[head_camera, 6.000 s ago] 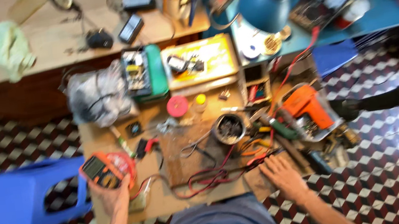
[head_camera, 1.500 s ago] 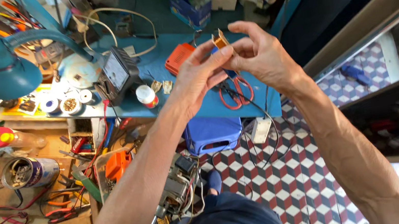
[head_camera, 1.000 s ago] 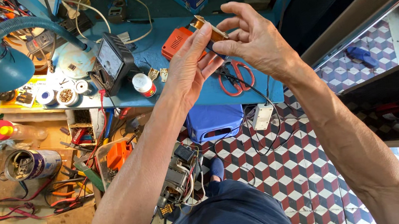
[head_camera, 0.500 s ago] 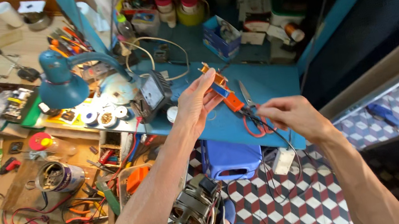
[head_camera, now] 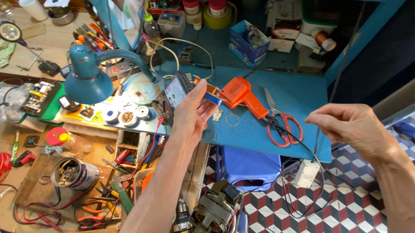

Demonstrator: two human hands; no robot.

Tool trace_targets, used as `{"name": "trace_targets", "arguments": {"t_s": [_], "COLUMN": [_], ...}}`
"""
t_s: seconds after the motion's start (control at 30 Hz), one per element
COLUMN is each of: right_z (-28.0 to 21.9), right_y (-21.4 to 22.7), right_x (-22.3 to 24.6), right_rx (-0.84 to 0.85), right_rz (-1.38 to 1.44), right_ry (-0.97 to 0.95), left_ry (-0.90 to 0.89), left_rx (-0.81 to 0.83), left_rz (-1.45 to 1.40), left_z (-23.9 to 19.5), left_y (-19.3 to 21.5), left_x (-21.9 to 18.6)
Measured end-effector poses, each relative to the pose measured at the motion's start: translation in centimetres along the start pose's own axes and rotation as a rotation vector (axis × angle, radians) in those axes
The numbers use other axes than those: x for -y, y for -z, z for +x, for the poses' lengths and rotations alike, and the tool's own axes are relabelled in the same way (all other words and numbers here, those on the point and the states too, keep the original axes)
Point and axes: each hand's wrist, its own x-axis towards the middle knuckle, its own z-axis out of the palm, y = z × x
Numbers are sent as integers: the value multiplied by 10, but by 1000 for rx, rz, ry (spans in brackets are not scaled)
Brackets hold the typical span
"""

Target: The person uses a heat gun to apply heat to a green circuit board, then uses pliers to remove a component. They flip the board and continue heating different areas, inspecting the board throughout. Finally, they place the board into a green plastic case and handle a small transformer-like component.

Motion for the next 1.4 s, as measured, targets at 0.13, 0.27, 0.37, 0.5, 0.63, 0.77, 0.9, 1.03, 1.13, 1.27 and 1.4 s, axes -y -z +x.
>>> {"name": "trace_targets", "arguments": {"t_s": [0.13, 0.27, 0.37, 0.5, 0.63, 0.77, 0.9, 1.03, 1.13, 1.27, 1.4], "right_z": [4, 5, 8, 12, 10, 14, 24, 51, 89, 186, 305], "right_y": [-8, -25, -35, -46, -50, -53, -50, -41, -22, 8, 36], "right_x": [2, 0, 2, 9, 12, 12, 7, -13, -35, -67, -98], "right_rx": [53, 79, 159, 134, 185, 233, 230, 104, 0, -434, -684], "right_rz": [-53, -208, -172, -207, -192, -62, -24, -55, -250, -639, -810], "right_ry": [10, -25, 11, -83, 9, 14, -33, -136, -141, 122, 507], "left_ry": [-38, -82, -129, -154, -169, -76, -10, 14, 59, 103, 139], "left_rx": [-4, -9, 11, -5, 21, -3, -31, -39, -51, -91, -211], "left_rz": [134, 253, 363, 490, 487, 325, 245, 186, 125, 94, 70], "left_z": [-8, -22, -34, -44, -45, -39, -36, -37, -38, -46, -50], "left_y": [2, -8, -18, -24, -26, -21, -12, -7, -9, -13, -4], "left_x": [-4, -3, -7, -14, -14, -16, -20, -22, -21, -23, -25]}}
